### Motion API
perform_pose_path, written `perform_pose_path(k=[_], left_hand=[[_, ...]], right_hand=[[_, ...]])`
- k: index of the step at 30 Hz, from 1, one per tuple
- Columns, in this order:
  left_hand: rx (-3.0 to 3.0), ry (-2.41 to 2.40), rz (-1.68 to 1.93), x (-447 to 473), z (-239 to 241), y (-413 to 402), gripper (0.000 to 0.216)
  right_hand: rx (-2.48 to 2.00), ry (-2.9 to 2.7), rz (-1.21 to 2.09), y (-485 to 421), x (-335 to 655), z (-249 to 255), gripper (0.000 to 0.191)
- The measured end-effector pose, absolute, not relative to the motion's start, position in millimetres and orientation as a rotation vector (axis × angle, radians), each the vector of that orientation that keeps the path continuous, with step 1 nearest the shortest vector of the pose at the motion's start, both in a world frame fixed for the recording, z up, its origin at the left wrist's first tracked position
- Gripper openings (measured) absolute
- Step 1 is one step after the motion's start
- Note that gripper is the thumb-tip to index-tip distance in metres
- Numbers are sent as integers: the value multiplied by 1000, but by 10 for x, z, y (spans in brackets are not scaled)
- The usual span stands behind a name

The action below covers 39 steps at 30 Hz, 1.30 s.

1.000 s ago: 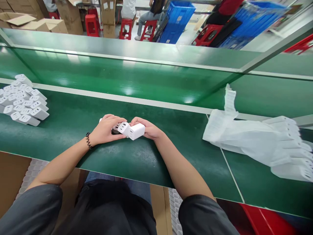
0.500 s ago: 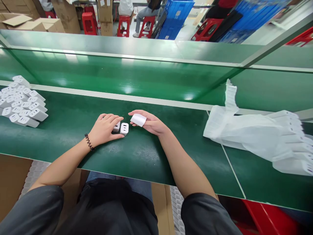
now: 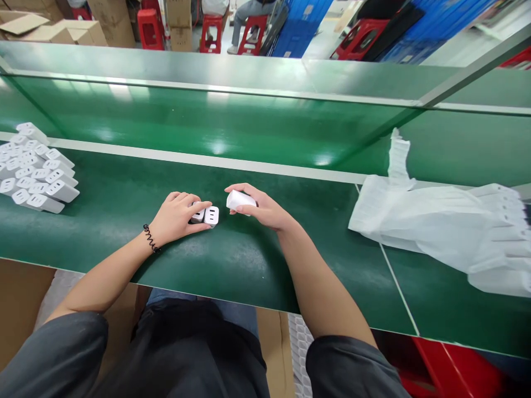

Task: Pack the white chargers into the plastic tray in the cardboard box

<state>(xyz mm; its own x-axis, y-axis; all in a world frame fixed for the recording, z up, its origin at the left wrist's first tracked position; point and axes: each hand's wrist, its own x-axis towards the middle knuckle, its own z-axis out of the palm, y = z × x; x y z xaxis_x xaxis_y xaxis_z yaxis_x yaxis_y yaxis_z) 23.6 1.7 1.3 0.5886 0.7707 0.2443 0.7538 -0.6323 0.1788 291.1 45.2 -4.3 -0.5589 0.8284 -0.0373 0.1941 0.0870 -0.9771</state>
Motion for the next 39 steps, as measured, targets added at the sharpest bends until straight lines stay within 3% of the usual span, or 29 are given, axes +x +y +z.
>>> perform_pose_path(k=[11,18,24,32,39], left_hand=[[2736,1275,452,251,16,-7,44],[2767,1240,405,224,40,1,50],[2751,1297,367,185,100,25,55],[2760,1190,362,170,54,49,43],[2798,1111,390,154,50,62,39]], right_hand=[[-715,-2129,1554,460,2920,-76,48],[-712,-2303,1397,406,2860,-139,69],[-692,-2383,1267,397,2836,-158,76],[-758,-2409,1017,283,2658,-160,48],[-708,-2467,654,219,2601,-209,36]])
